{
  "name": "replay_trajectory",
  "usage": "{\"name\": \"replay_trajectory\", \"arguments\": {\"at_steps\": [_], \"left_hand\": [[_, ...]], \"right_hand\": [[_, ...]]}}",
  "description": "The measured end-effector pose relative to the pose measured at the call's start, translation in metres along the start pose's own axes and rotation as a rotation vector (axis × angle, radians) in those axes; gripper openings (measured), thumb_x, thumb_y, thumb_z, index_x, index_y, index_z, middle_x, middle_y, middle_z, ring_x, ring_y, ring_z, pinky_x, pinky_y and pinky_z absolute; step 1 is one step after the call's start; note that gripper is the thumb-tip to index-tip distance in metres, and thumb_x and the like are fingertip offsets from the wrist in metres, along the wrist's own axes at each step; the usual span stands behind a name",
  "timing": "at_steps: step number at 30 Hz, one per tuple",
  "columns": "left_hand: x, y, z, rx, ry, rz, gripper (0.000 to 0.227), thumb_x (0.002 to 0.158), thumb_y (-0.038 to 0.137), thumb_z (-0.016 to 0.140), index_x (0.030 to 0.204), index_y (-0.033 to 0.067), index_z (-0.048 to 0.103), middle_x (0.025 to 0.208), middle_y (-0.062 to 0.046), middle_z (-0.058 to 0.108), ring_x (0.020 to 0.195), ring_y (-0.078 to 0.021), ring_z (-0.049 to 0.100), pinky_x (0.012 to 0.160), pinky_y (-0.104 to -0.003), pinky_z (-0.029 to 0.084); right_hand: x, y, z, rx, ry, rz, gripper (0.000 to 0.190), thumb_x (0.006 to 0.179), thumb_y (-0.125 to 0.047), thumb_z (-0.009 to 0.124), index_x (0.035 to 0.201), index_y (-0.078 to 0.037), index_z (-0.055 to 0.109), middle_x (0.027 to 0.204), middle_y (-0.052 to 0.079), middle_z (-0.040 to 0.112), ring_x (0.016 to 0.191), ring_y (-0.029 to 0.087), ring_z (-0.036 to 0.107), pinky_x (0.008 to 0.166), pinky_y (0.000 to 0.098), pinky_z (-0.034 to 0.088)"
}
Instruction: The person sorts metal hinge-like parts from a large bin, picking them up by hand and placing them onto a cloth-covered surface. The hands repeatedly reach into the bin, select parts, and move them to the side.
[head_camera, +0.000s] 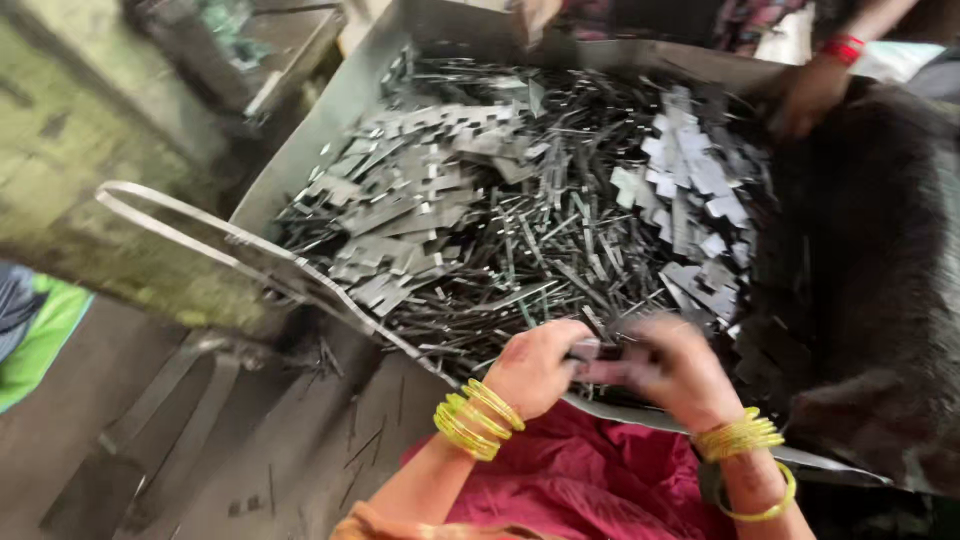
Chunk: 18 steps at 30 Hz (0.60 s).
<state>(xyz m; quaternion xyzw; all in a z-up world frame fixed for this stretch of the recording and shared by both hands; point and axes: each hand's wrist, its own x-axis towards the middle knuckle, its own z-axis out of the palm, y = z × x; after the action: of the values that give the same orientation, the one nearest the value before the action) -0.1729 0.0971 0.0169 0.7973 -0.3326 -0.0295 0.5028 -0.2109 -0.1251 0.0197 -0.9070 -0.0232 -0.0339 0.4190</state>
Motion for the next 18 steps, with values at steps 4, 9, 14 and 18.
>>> {"name": "replay_trajectory", "arguments": {"at_steps": [4, 9, 14, 18], "left_hand": [[0.002, -0.009, -0.036, -0.049, -0.031, -0.14, 0.024, 0.088, 0.016, 0.068, 0.111, 0.0077, 0.071, 0.106, -0.014, 0.073, 0.101, -0.0317, 0.071, 0.089, -0.04, 0.056], [-0.002, -0.104, -0.104, 1.183, 0.313, -0.516, 0.02, 0.089, 0.017, 0.063, 0.078, 0.0081, 0.076, 0.077, -0.018, 0.072, 0.07, -0.0351, 0.072, 0.062, -0.047, 0.055], [-0.035, -0.164, -0.133, 1.251, 0.155, -0.375, 0.023, 0.09, 0.017, 0.059, 0.072, 0.0079, 0.072, 0.083, -0.016, 0.071, 0.073, -0.0372, 0.072, 0.061, -0.048, 0.057], [-0.011, -0.146, -0.141, 1.418, 0.069, -0.62, 0.028, 0.101, 0.027, 0.064, 0.08, 0.0137, 0.077, 0.078, -0.008, 0.076, 0.072, -0.0293, 0.075, 0.066, -0.041, 0.059]], "right_hand": [[-0.005, 0.018, 0.022, 0.468, -0.246, 0.114, 0.024, 0.082, 0.004, 0.078, 0.106, 0.003, 0.076, 0.095, 0.01, 0.076, 0.088, 0.013, 0.067, 0.08, 0.0305, 0.059], [-0.024, 0.109, -0.054, -0.002, 0.445, 0.038, 0.025, 0.083, 0.004, 0.074, 0.109, 0.001, 0.076, 0.105, 0.01, 0.076, 0.094, 0.016, 0.072, 0.087, 0.0272, 0.056], [-0.053, 0.235, -0.191, -0.428, 0.9, 0.221, 0.026, 0.084, -0.007, 0.088, 0.107, 0.0, 0.079, 0.103, 0.017, 0.076, 0.096, 0.026, 0.073, 0.09, 0.0372, 0.055], [-0.068, 0.295, -0.252, -0.671, 0.947, 0.511, 0.041, 0.077, -0.026, 0.098, 0.109, -0.005, 0.083, 0.1, 0.024, 0.073, 0.091, 0.038, 0.068, 0.08, 0.0488, 0.052]]}}
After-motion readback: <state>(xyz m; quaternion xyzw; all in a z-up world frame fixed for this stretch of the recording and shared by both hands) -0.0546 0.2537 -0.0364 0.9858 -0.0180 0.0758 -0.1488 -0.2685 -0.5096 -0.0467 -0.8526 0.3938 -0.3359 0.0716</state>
